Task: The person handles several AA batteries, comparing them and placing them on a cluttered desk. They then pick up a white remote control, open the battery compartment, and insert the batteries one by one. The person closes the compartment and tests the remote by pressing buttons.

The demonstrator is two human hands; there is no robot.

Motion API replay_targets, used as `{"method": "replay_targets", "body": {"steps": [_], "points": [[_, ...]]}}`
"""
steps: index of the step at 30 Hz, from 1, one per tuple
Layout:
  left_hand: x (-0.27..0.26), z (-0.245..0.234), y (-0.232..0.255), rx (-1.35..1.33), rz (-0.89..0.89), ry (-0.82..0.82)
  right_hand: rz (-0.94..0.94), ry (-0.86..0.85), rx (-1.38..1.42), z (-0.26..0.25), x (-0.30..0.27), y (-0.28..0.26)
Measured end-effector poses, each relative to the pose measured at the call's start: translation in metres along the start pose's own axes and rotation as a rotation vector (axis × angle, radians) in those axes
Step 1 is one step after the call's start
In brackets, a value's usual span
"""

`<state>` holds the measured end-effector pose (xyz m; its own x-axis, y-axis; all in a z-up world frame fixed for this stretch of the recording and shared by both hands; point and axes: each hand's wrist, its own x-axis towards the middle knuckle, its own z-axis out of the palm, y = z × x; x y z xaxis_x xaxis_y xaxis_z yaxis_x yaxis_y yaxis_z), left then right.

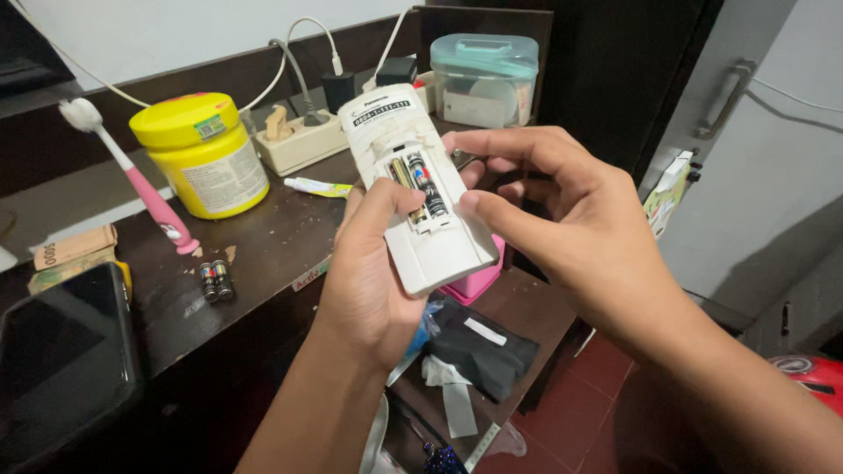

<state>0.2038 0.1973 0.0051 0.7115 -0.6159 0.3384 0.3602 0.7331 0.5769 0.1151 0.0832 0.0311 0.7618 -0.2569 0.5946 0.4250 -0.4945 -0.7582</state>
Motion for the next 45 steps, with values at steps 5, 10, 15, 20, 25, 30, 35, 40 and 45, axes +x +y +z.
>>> {"method": "replay_targets", "body": {"steps": [5,10,15,20,25,30,35,40,45], "points": [[0.008,-0.005,0.000,0.043,0.049,-0.019,-0.155,-0.003,-0.166,0.001,0.006,0.008],[0.015,-0.015,-0.003,0.249,0.092,0.072,-0.343,-0.054,-0.451,0.000,0.012,0.012],[0.018,-0.026,-0.008,0.427,0.113,0.134,-0.363,-0.110,-0.603,0.007,0.015,0.018],[0.024,-0.027,-0.016,0.563,0.085,0.214,-0.320,-0.104,-0.572,0.006,0.015,0.024],[0.027,-0.026,-0.020,0.579,0.112,0.178,-0.354,-0.121,-0.570,0.001,0.018,0.027],[0.033,-0.024,-0.023,0.583,0.088,0.201,-0.378,-0.127,-0.573,-0.002,0.019,0.028],[0.039,-0.020,-0.026,0.683,0.133,0.189,-0.417,-0.085,-0.610,-0.006,0.021,0.030],[0.049,-0.014,-0.030,0.731,0.090,0.238,-0.413,-0.059,-0.588,-0.011,0.023,0.034],[0.056,-0.008,-0.032,0.772,0.061,0.220,-0.464,0.016,-0.613,-0.016,0.023,0.041]]}}
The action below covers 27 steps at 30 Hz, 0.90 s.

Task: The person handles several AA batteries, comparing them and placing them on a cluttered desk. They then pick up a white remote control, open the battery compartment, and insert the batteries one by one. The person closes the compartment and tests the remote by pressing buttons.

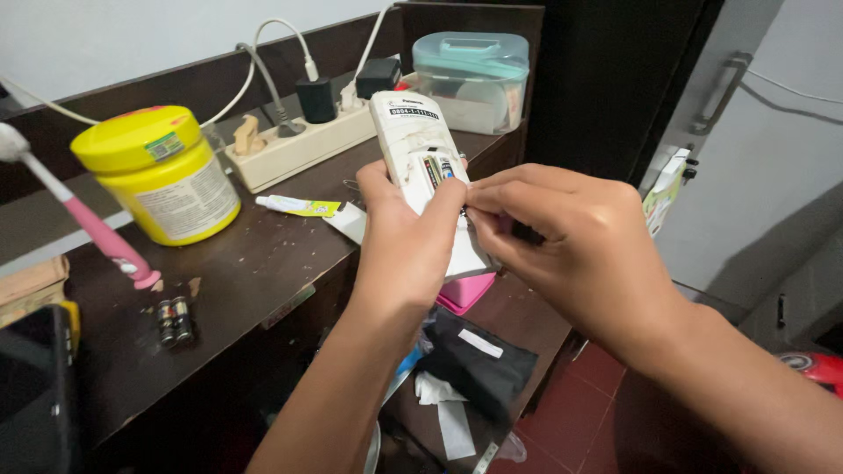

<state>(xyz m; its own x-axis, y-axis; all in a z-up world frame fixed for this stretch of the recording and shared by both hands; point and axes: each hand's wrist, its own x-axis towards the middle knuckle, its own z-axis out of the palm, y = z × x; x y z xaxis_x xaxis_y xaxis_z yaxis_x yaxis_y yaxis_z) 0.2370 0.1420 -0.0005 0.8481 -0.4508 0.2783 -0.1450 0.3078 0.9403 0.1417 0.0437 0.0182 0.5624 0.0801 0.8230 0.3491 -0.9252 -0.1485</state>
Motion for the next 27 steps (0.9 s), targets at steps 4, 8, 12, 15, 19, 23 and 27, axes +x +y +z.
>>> {"method": "replay_targets", "body": {"steps": [4,8,12,15,19,23,27], "points": [[0.004,0.008,-0.002,-0.045,0.032,-0.020,-0.048,0.071,-0.052,0.000,-0.003,0.006],[0.009,0.014,-0.006,-0.089,0.076,-0.047,-0.056,0.113,-0.086,-0.001,-0.004,0.011],[0.011,0.017,-0.010,-0.105,0.077,-0.043,-0.049,0.121,-0.115,-0.002,-0.005,0.012],[0.010,0.018,-0.010,-0.141,0.115,-0.054,-0.030,0.128,-0.111,-0.002,-0.007,0.012],[0.008,0.019,-0.010,-0.121,0.027,-0.004,-0.002,0.152,-0.073,-0.002,-0.009,0.011],[0.003,0.020,-0.013,-0.245,0.065,-0.028,0.059,0.112,0.028,-0.004,-0.010,0.013],[0.001,0.022,-0.015,-0.426,0.004,-0.009,0.240,0.078,0.209,-0.001,-0.011,0.014]]}}
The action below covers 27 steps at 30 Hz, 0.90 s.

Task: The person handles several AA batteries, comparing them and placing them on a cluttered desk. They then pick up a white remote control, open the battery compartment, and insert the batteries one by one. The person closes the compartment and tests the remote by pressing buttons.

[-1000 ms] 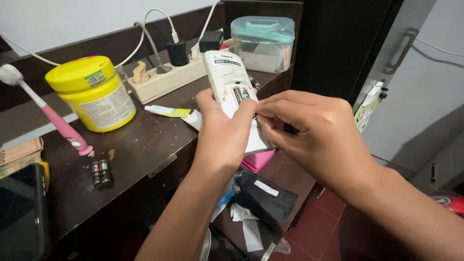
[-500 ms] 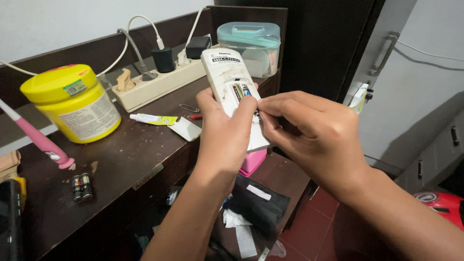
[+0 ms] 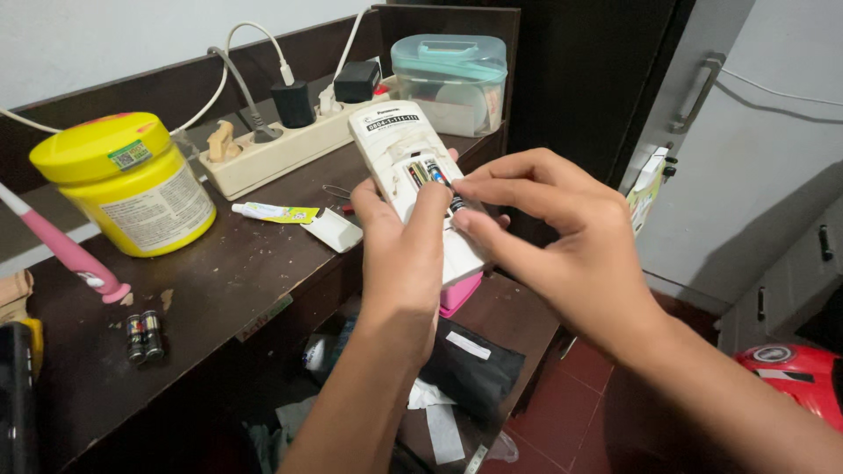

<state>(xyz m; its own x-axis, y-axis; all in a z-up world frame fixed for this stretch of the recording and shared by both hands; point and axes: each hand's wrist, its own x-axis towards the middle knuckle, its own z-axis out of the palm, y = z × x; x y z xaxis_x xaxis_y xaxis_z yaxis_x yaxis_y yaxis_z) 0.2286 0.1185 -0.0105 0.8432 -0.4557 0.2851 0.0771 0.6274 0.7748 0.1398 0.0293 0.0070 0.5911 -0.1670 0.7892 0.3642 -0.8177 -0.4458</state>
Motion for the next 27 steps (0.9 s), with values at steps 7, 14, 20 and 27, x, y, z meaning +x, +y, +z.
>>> {"method": "replay_targets", "body": {"steps": [7,14,20,27], "points": [[0.007,0.001,-0.006,-0.080,0.015,-0.042,0.144,0.075,0.212,0.011,-0.004,0.006],[0.007,0.006,-0.010,-0.117,0.004,-0.070,0.218,0.192,0.247,0.017,-0.009,0.010],[0.006,0.007,-0.012,-0.108,0.019,-0.042,0.213,0.185,0.204,0.016,-0.008,0.010],[0.005,0.002,-0.014,-0.135,0.016,-0.033,0.118,0.158,0.140,0.017,-0.011,0.007]]}}
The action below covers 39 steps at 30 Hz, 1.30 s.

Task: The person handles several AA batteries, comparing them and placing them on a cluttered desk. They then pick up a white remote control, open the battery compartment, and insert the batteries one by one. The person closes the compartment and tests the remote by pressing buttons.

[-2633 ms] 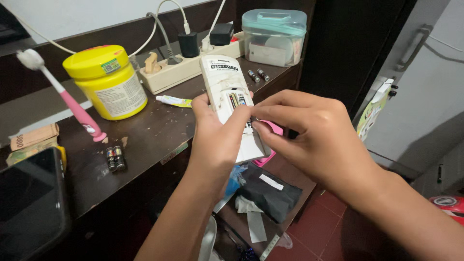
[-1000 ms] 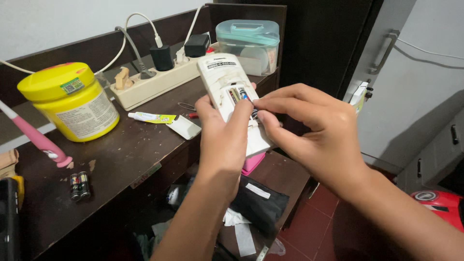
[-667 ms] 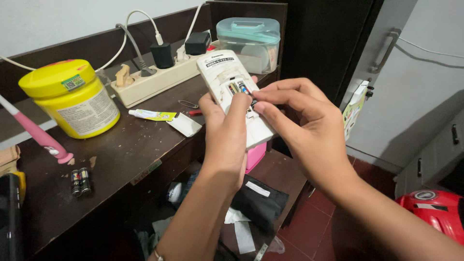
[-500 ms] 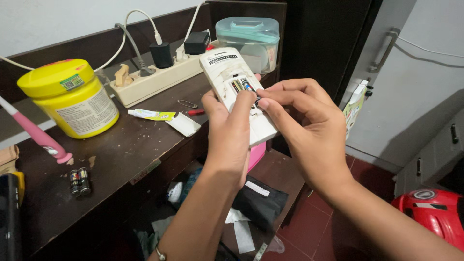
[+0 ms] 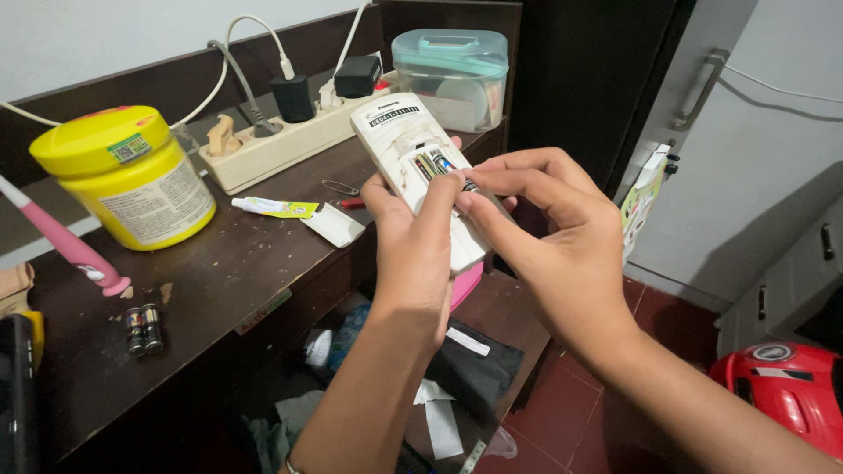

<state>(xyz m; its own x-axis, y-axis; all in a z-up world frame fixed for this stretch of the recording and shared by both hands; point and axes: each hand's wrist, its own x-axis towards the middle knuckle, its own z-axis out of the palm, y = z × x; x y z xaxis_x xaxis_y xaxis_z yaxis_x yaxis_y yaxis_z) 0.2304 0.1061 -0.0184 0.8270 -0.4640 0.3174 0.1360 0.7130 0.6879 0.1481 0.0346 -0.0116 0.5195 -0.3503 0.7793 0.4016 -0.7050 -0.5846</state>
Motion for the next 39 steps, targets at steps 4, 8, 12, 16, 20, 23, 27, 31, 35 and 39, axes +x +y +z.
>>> {"method": "replay_targets", "body": {"steps": [4,8,12,16,20,23,27,31,35,39], "points": [[-0.001,0.000,0.006,-0.009,-0.054,0.067,0.056,0.030,0.016,0.002,0.001,-0.006],[-0.004,-0.003,0.018,-0.019,-0.025,0.087,0.132,0.096,0.148,0.002,0.005,-0.011],[-0.012,-0.020,0.041,0.017,0.070,0.086,0.282,0.107,0.245,0.014,0.016,-0.008],[-0.025,-0.039,0.065,0.103,0.151,0.198,0.316,0.016,0.285,0.042,0.020,-0.002],[-0.041,-0.061,0.085,0.130,0.266,0.251,-0.020,-0.144,0.035,0.077,0.018,0.005],[-0.051,-0.073,0.098,0.128,0.289,0.305,-0.295,-0.205,-0.153,0.102,0.014,0.005],[-0.061,-0.083,0.110,0.130,0.255,0.405,-0.430,-0.260,-0.283,0.125,0.008,0.002],[-0.065,-0.088,0.117,0.138,0.273,0.359,-0.515,-0.234,-0.352,0.132,0.009,0.002],[-0.067,-0.087,0.121,0.146,0.235,0.368,-0.502,-0.214,-0.358,0.135,0.008,0.004],[-0.064,-0.088,0.118,0.158,0.224,0.356,-0.407,-0.208,-0.341,0.135,0.008,0.004]]}}
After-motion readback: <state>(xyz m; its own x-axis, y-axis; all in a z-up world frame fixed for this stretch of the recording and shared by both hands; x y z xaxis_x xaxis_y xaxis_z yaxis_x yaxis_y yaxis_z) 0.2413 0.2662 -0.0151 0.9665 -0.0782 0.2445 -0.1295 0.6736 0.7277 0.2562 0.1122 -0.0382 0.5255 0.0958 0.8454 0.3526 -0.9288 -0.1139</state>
